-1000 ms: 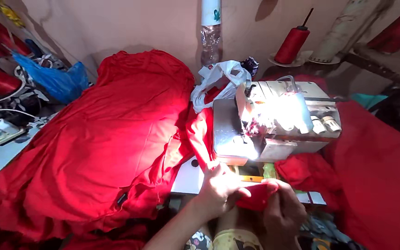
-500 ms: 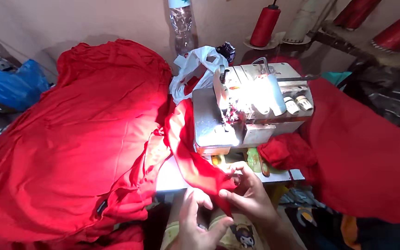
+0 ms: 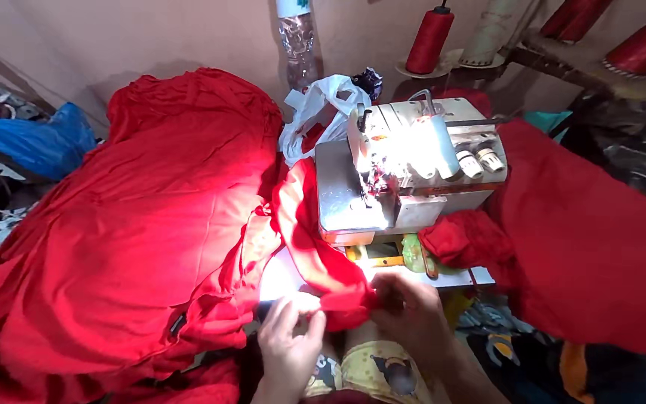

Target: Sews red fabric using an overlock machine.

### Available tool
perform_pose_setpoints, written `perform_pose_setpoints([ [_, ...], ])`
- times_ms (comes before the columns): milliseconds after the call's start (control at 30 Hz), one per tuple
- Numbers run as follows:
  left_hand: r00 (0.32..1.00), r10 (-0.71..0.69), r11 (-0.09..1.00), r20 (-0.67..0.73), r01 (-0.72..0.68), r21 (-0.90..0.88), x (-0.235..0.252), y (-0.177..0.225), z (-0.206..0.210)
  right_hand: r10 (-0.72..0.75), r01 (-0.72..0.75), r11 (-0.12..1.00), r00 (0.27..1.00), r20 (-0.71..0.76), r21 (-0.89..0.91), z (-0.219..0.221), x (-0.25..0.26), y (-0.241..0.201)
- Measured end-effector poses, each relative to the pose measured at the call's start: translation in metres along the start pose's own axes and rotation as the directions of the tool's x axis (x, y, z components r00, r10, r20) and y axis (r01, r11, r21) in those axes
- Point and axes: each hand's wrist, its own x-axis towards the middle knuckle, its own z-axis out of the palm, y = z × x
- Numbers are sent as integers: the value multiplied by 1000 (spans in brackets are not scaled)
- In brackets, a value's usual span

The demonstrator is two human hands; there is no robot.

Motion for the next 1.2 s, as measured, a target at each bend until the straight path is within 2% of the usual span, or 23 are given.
perform_pose_setpoints([
  [67, 993, 61, 985, -98, -44, 167, 5, -6, -4, -89, 75, 967, 995, -46, -242, -4, 1, 4],
  [100, 990, 61, 980, -126, -36, 194, 7, -7, -4, -106, 82, 951, 992, -65, -297, -5, 2, 8],
  [167, 989, -92, 995, -119, 95, 15, 6, -3, -1, -14, -8, 982, 993, -115, -187, -2, 3, 13],
  [200, 963, -267, 944, -39, 253, -212, 5, 3, 1, 113, -116, 993, 987, -116, -15, -1, 5, 13],
  [233, 878, -460, 748, 130, 463, -475, 8, 10, 2, 281, -261, 939, 958, -61, 225, 0, 9, 10],
  [267, 745, -577, 422, 336, 623, -658, 13, 13, 2, 440, -420, 780, 895, 71, 463, -2, 15, 8],
  [300, 642, -586, 91, 495, 659, -747, 17, 8, 3, 535, -554, 542, 807, 249, 632, -4, 21, 8],
  [333, 612, -531, -131, 587, 625, -770, 19, -1, 5, 545, -632, 304, 729, 414, 712, -4, 26, 12],
  [367, 625, -490, -201, 607, 597, -777, 19, -9, 7, 520, -662, 135, 681, 516, 737, -3, 28, 18],
  [400, 653, -506, -100, 563, 604, -790, 20, -14, 9, 518, -674, 85, 659, 545, 734, 0, 30, 21],
  [433, 705, -536, 141, 464, 617, -774, 20, -18, 12, 552, -684, 121, 649, 524, 719, 6, 30, 24],
  [467, 792, -511, 444, 334, 576, -686, 18, -26, 15, 600, -688, 219, 654, 460, 692, 13, 29, 27],
  [500, 891, -400, 739, 214, 452, -499, 15, -37, 18, 635, -685, 360, 677, 371, 633, 19, 26, 32],
  [533, 955, -262, 934, 140, 287, -212, 12, -47, 21, 628, -672, 503, 717, 304, 544, 23, 21, 38],
  [567, 978, -159, 987, 137, 155, 40, 9, -55, 24, 595, -642, 615, 759, 266, 458, 23, 17, 42],
  [633, 979, -70, 962, 190, 16, 272, 3, -65, 29, 524, -551, 777, 834, 174, 303, 18, 9, 42],
  [700, 978, -42, 945, 205, -27, 327, 2, -67, 28, 410, -405, 912, 909, -80, 70, 5, 3, 40],
  [767, 984, 39, 935, 172, -96, 342, 3, -68, 28, 255, -353, 899, 902, -347, -257, -18, 4, 41],
  [833, 990, 82, 942, 117, -116, 316, 1, -68, 28, 131, -379, 776, 878, -459, -504, -47, 10, 48],
  [933, 995, 88, 975, 41, -94, 200, -1, -71, 26, 167, -379, 654, 916, -364, -654, -73, 13, 52],
  [1033, 997, 75, 997, 3, -75, -4, -6, -81, 19, 227, -331, 574, 943, -243, -749, -73, 14, 54],
  [1100, 998, 39, 989, -54, -46, -143, -9, -84, 18, 201, -340, 545, 940, -275, -766, -73, 13, 59],
  [1200, 993, -44, 969, -109, 16, -247, -3, -64, 19, 193, -374, 587, 926, -325, -718, -79, 15, 61],
])
